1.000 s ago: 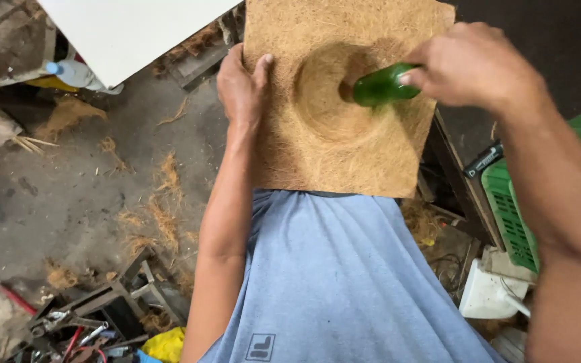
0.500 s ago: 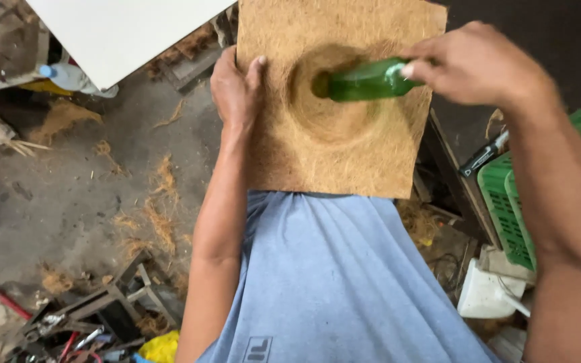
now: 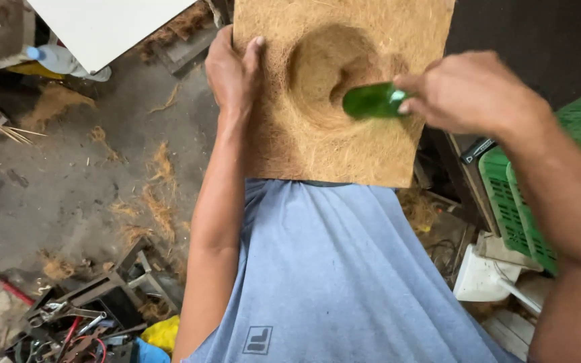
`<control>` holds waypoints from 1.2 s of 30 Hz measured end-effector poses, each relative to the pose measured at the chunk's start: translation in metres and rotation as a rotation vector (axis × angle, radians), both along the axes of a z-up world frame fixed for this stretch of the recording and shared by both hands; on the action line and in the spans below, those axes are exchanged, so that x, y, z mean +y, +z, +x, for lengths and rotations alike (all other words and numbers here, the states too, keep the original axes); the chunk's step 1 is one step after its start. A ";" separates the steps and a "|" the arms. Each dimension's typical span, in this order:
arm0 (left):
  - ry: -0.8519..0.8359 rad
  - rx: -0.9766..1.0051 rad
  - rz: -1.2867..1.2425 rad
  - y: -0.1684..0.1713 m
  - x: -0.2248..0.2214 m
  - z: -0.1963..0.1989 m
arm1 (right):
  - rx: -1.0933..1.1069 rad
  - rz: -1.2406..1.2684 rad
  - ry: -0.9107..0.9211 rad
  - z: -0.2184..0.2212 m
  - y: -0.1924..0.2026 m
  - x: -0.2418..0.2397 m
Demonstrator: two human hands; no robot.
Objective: Shaping a coconut fiber hat by pressing a glass bottle into the mold and then trimming the excess material with scissors.
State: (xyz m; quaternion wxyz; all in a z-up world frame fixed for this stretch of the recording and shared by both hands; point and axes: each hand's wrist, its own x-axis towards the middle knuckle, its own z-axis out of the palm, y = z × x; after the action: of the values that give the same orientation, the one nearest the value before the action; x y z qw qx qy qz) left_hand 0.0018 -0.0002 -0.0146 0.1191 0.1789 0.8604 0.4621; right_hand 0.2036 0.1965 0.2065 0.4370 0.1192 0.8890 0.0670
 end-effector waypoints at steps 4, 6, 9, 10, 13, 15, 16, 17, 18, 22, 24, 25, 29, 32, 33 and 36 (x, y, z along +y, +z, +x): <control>-0.001 -0.038 0.026 0.003 -0.003 0.003 | 0.216 -0.009 0.152 0.011 -0.001 -0.012; 0.003 0.016 0.027 -0.003 0.000 0.000 | -0.011 0.037 0.074 0.006 0.004 -0.023; -0.027 0.057 0.067 -0.003 -0.006 0.003 | 0.187 -0.025 0.102 0.019 -0.012 -0.021; -0.024 0.058 0.060 -0.007 -0.007 0.001 | 0.188 -0.032 0.105 0.017 -0.012 -0.019; 0.012 -0.013 0.014 -0.018 -0.006 0.004 | 0.352 -0.258 -0.137 0.027 -0.029 -0.015; 0.024 -0.093 -0.030 -0.010 -0.007 0.002 | 0.654 -0.510 -0.277 0.037 -0.057 -0.011; 0.026 -0.089 -0.036 -0.011 -0.009 0.001 | 0.658 -0.517 -0.277 0.037 -0.062 -0.016; 0.008 -0.108 -0.015 -0.013 -0.010 0.000 | 0.701 -0.587 -0.386 0.037 -0.067 -0.021; -0.012 -0.126 0.010 -0.014 -0.010 -0.002 | 0.744 -0.653 -0.495 0.036 -0.070 -0.025; -0.028 -0.364 -0.036 0.014 -0.010 -0.001 | 1.019 -0.797 -0.389 0.056 -0.129 -0.029; -0.103 -0.331 0.065 0.005 -0.012 -0.004 | 0.914 -0.912 -0.444 0.054 -0.126 -0.040; -0.105 -0.333 0.062 0.005 -0.013 -0.004 | 0.912 -0.914 -0.448 0.055 -0.124 -0.041; -0.048 -0.360 0.006 0.013 -0.006 -0.003 | 1.066 -0.868 -0.279 0.068 -0.115 -0.035; -0.017 -0.395 -0.002 0.018 -0.006 -0.001 | 1.168 -0.853 -0.129 0.082 -0.115 -0.033; -0.009 -0.416 0.004 0.019 -0.005 0.000 | 1.130 -0.847 -0.075 0.086 -0.116 -0.032; 0.031 -0.441 -0.033 0.026 -0.004 0.003 | 1.174 -0.836 -0.093 0.079 -0.113 -0.042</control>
State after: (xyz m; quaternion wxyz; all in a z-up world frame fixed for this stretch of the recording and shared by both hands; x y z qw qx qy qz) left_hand 0.0049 -0.0047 0.0118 0.3001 0.0585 0.8236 0.4777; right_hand 0.2825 0.1544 0.0932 -0.1014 -0.0040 0.9226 -0.3723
